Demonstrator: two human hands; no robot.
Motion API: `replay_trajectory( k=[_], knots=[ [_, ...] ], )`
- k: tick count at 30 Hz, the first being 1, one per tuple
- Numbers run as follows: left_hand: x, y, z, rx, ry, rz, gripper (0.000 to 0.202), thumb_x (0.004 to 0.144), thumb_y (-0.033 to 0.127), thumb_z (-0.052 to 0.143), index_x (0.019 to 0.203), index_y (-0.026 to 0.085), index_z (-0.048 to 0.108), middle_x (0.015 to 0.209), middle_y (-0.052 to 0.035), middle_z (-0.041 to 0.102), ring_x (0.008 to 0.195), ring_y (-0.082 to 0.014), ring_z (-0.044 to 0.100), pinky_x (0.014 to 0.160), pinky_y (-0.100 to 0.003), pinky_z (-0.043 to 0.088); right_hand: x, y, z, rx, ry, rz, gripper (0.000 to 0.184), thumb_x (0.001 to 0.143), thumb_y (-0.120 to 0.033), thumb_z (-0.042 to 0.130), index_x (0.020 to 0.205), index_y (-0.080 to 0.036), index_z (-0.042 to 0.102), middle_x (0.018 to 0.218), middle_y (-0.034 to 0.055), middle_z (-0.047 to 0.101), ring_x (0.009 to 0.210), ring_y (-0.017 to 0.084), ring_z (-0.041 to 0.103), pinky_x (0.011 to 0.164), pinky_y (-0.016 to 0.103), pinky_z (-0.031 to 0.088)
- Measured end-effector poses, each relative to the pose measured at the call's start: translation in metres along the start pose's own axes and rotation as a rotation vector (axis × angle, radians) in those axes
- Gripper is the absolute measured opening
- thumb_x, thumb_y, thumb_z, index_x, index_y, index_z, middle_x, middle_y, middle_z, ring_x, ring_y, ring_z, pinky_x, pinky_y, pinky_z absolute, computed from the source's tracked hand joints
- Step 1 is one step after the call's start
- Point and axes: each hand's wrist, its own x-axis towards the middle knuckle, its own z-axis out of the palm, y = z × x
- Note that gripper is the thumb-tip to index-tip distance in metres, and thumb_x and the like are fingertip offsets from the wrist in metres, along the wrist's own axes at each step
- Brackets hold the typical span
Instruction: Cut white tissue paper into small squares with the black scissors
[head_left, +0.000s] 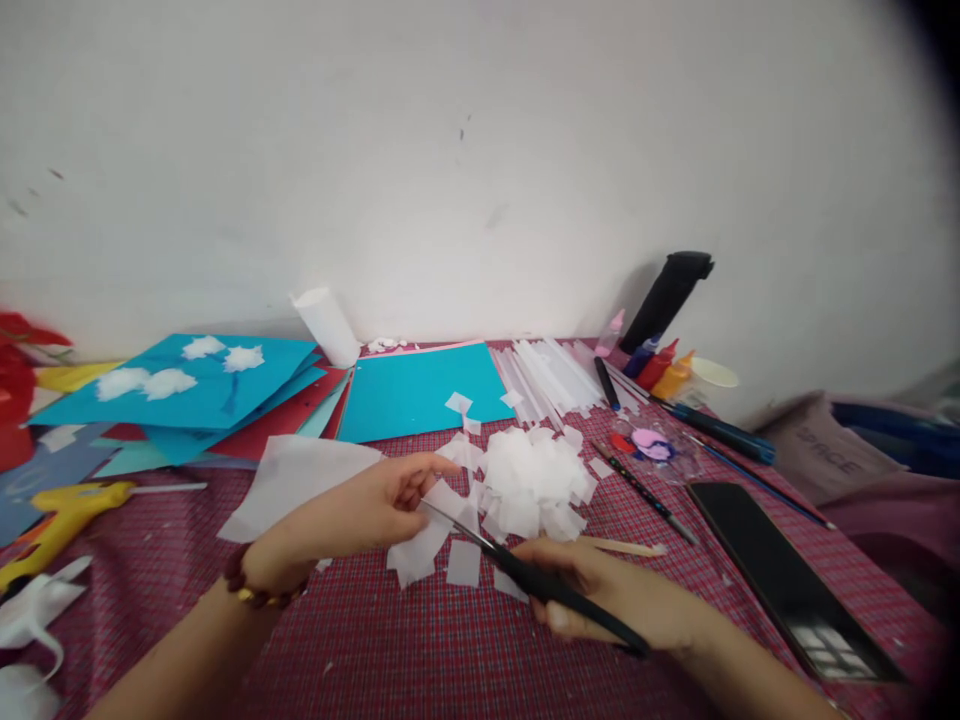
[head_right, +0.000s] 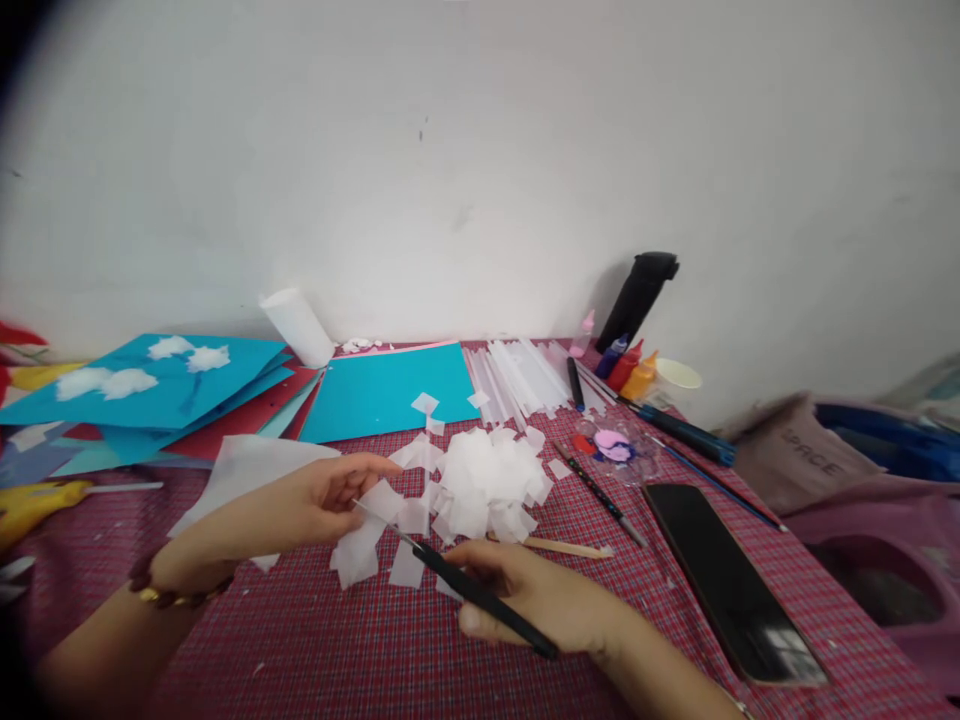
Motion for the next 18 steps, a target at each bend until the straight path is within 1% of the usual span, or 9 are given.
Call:
replay_trajectory(
  k=[2, 4, 6, 8, 10, 14, 18],
  knots=[
    [0.007, 0.002, 0.001, 0.019, -0.099, -0.025, 0.054, 0.065, 0.006, 0.053, 0.115, 0.023, 0.063, 0.076, 0.0000, 0.063, 0.056, -0.0118, 0.050, 0.046, -0.020, 0.032, -0.002, 0.002, -0.002, 0.001, 0.019, 0.007, 0.057, 0.082, -0.058, 0.059, 0.118, -0.013, 0.055, 0.083, 0.0014, 0.047, 0.068, 0.013, 0.043, 0.058, 0.025, 0.037],
    [0.014, 0.004, 0.002, 0.028, -0.108, -0.014, 0.054, 0.065, 0.007, 0.053, 0.116, 0.022, 0.062, 0.073, 0.0004, 0.061, 0.053, -0.0110, 0.047, 0.045, -0.021, 0.030, -0.004, 0.005, -0.003, 0.027, 0.030, 0.004, 0.055, 0.083, -0.056, 0.058, 0.118, -0.013, 0.054, 0.084, 0.0017, 0.048, 0.069, 0.013, 0.045, 0.058, 0.024, 0.039],
    [0.020, 0.006, 0.003, 0.059, -0.089, -0.004, 0.052, 0.064, 0.009, 0.054, 0.114, 0.021, 0.063, 0.071, 0.0013, 0.059, 0.052, -0.0106, 0.045, 0.045, -0.021, 0.030, -0.005, 0.009, -0.004, 0.065, 0.039, -0.005, 0.052, 0.084, -0.054, 0.058, 0.117, -0.013, 0.054, 0.084, 0.0015, 0.049, 0.069, 0.013, 0.047, 0.058, 0.024, 0.040],
    [0.026, 0.007, 0.003, 0.111, -0.084, -0.001, 0.050, 0.064, 0.009, 0.053, 0.113, 0.020, 0.061, 0.069, 0.0030, 0.055, 0.054, -0.0105, 0.044, 0.048, -0.021, 0.030, -0.007, 0.011, -0.005, 0.089, 0.057, -0.020, 0.050, 0.084, -0.053, 0.060, 0.114, -0.013, 0.055, 0.083, 0.0012, 0.049, 0.068, 0.012, 0.047, 0.058, 0.024, 0.040],
    [0.031, 0.009, 0.004, 0.162, -0.103, -0.009, 0.049, 0.065, 0.009, 0.052, 0.113, 0.019, 0.059, 0.070, 0.0045, 0.052, 0.058, -0.0102, 0.044, 0.051, -0.021, 0.030, -0.008, 0.012, -0.006, 0.089, 0.080, -0.029, 0.048, 0.084, -0.051, 0.061, 0.112, -0.013, 0.056, 0.082, 0.0008, 0.049, 0.067, 0.012, 0.046, 0.058, 0.024, 0.039],
    [0.040, 0.008, 0.008, 0.198, -0.146, -0.035, 0.046, 0.069, 0.011, 0.051, 0.115, 0.019, 0.054, 0.076, 0.0041, 0.054, 0.061, -0.0098, 0.045, 0.054, -0.022, 0.031, -0.011, 0.009, -0.007, 0.081, 0.101, -0.028, 0.050, 0.084, -0.052, 0.060, 0.113, -0.011, 0.055, 0.079, -0.0002, 0.048, 0.065, 0.011, 0.045, 0.058, 0.023, 0.038],
    [0.046, 0.002, 0.009, 0.213, -0.160, -0.018, 0.044, 0.071, 0.011, 0.052, 0.114, 0.020, 0.054, 0.081, 0.0022, 0.058, 0.064, -0.0109, 0.048, 0.056, -0.022, 0.033, -0.013, 0.011, -0.008, 0.112, 0.117, 0.015, 0.054, 0.083, -0.056, 0.060, 0.114, -0.012, 0.055, 0.079, -0.0005, 0.047, 0.061, 0.009, 0.046, 0.053, 0.021, 0.038]
  ],
)
